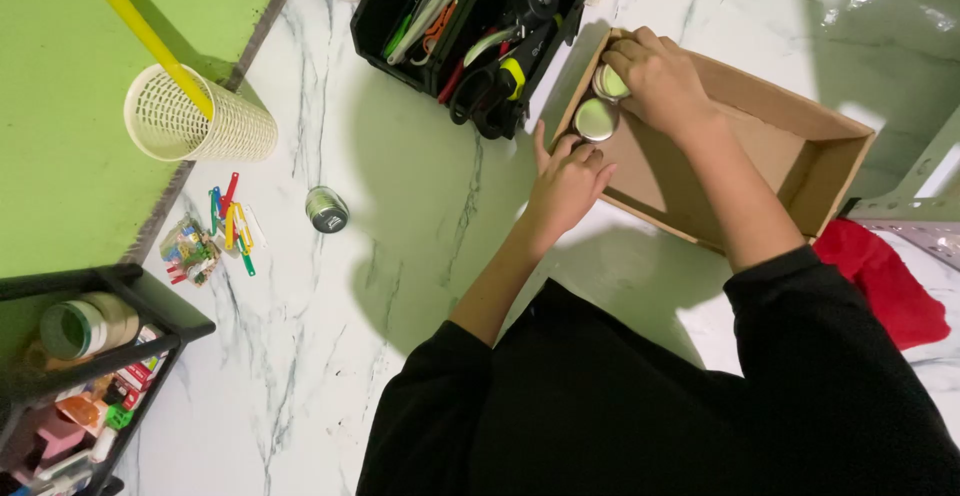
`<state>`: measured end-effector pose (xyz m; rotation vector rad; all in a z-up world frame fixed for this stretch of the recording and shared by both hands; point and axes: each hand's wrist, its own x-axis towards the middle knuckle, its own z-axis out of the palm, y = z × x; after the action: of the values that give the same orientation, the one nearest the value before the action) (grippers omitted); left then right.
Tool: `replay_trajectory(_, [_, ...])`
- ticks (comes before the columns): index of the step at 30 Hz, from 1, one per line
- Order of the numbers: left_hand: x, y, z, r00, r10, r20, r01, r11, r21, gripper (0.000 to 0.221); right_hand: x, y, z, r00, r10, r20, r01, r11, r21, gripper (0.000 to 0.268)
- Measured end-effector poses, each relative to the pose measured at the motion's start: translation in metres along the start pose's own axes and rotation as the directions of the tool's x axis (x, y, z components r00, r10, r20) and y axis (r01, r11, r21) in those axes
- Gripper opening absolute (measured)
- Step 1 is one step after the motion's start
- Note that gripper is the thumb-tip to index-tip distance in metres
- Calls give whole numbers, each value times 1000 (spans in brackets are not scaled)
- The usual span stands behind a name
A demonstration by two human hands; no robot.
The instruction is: Organize jars and markers into a storage box and assemble a small shelf unit.
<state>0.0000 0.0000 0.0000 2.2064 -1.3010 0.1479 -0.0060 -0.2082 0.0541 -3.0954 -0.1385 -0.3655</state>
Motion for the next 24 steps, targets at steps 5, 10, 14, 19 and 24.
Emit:
replay_trajectory(5, [1, -1, 1, 999, -15, 42, 16, 1000, -9, 29, 0, -1, -6, 1000, 6, -10, -6, 999, 54, 57])
replay_trajectory(10, [1, -3, -1, 999, -27, 42, 28, 999, -16, 30, -4, 0, -17, 999, 8, -45, -6, 999, 45, 56])
replay_trajectory(14, [-1, -6, 2, 1000, -4, 1, 4, 1000, -4, 30, -2, -16, -39, 999, 5, -33, 0, 988, 152, 69])
replay_trajectory(19, [0, -2, -4, 998, -20, 63, 21, 1000, -13, 31, -6, -39, -26, 994, -26, 105, 2, 976, 220, 67])
replay_trajectory(24, [-3, -4, 0, 1000, -1, 22, 1, 1000, 0, 32, -12, -42, -13, 995, 8, 104, -38, 958, 286, 70])
